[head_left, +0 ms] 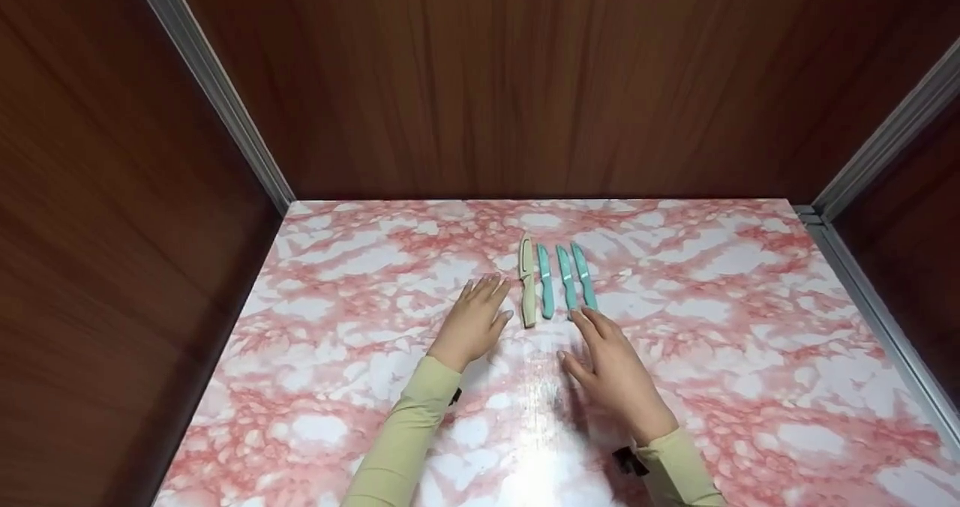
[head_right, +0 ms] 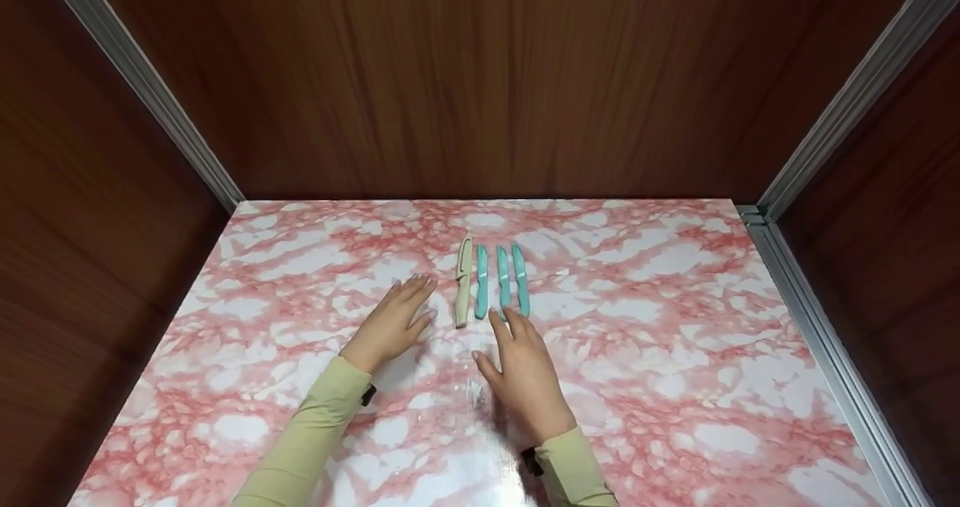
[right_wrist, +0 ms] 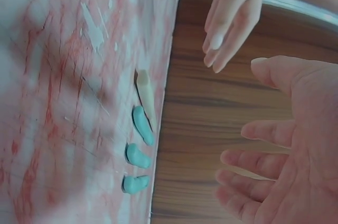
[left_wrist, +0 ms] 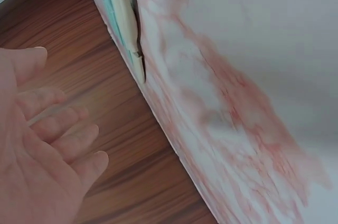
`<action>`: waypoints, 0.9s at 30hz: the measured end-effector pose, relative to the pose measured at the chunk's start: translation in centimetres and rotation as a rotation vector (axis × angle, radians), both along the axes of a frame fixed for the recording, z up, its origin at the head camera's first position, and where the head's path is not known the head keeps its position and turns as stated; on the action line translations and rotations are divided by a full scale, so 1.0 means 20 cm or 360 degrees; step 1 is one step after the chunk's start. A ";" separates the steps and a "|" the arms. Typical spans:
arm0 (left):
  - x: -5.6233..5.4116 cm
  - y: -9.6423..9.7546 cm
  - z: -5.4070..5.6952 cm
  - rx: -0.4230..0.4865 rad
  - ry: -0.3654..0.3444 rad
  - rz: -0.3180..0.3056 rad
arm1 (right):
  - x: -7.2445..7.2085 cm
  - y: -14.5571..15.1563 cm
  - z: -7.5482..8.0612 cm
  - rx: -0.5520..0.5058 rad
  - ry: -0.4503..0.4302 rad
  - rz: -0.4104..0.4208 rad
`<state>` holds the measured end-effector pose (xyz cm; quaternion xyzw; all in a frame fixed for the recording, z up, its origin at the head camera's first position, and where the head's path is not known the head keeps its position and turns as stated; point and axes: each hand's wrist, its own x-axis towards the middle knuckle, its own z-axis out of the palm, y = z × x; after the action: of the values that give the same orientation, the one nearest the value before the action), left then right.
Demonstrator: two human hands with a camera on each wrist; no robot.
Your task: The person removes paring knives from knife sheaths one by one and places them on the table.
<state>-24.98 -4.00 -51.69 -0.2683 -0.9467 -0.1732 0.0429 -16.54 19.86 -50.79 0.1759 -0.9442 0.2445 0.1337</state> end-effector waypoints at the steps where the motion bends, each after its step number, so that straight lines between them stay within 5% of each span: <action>1: -0.01 0.00 0.00 -0.0008 0.0005 -0.0009 | 0.00 0.00 0.00 -0.0003 -0.0021 -0.0005; 14: -0.13 0.02 -0.07 -0.0062 -0.0060 -0.0040 | -0.06 -0.06 -0.02 -0.0070 -0.0045 0.0003; 27: -0.21 0.04 -0.07 -0.0085 -0.0045 -0.0059 | -0.16 -0.13 -0.04 -0.0281 -0.0180 -0.0042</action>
<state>-29.18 -3.14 -53.10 -0.2843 -0.9463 -0.1525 0.0192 -19.76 17.30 -51.54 0.1369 -0.9272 0.3343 0.0986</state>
